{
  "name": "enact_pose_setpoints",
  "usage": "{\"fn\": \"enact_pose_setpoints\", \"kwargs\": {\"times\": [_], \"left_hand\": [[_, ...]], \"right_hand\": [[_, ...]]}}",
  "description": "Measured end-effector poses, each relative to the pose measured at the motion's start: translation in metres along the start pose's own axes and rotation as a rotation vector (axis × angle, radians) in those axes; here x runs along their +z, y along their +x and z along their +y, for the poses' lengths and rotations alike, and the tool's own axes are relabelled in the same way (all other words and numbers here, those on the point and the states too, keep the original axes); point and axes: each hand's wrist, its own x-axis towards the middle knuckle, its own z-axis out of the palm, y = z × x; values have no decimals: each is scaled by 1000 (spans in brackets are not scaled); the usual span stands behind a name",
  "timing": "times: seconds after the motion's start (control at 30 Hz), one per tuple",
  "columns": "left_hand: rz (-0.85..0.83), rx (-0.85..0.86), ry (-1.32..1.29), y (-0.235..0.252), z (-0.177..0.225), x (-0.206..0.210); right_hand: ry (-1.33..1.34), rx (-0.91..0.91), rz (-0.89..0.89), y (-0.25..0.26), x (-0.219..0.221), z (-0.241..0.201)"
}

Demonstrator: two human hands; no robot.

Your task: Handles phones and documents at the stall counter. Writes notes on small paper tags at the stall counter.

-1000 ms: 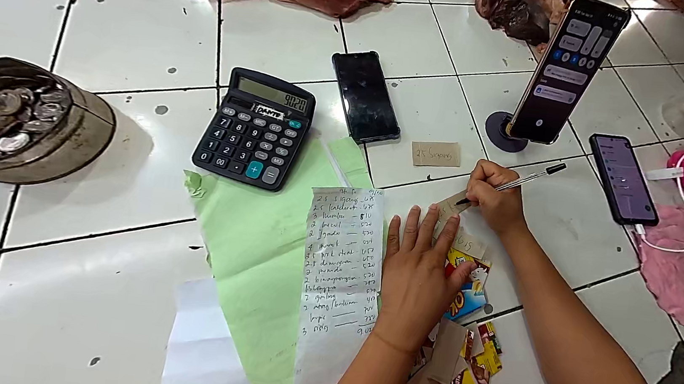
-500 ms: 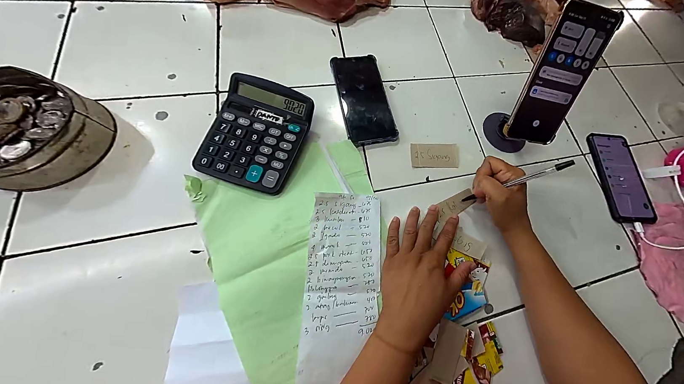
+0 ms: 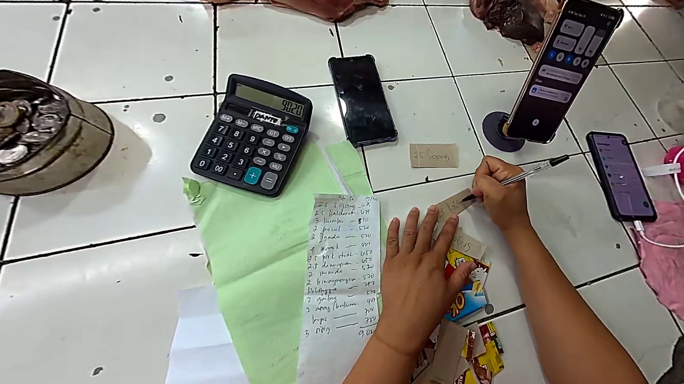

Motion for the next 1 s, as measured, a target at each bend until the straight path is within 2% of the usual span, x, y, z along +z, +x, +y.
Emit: {"fn": "enact_pose_setpoints", "kwargs": {"times": [0.27, 0.43, 0.57, 1.0], "left_hand": [[3, -2, 1, 0, 0, -1], [1, -2, -7, 0, 1, -2], [-11, -7, -16, 0, 1, -2], [-3, -8, -2, 0, 1, -1]], "right_hand": [[-7, -5, 21, 1, 0, 1], [52, -71, 34, 0, -7, 7], [41, -40, -5, 1, -7, 7], [8, -8, 29, 2, -6, 4]]}}
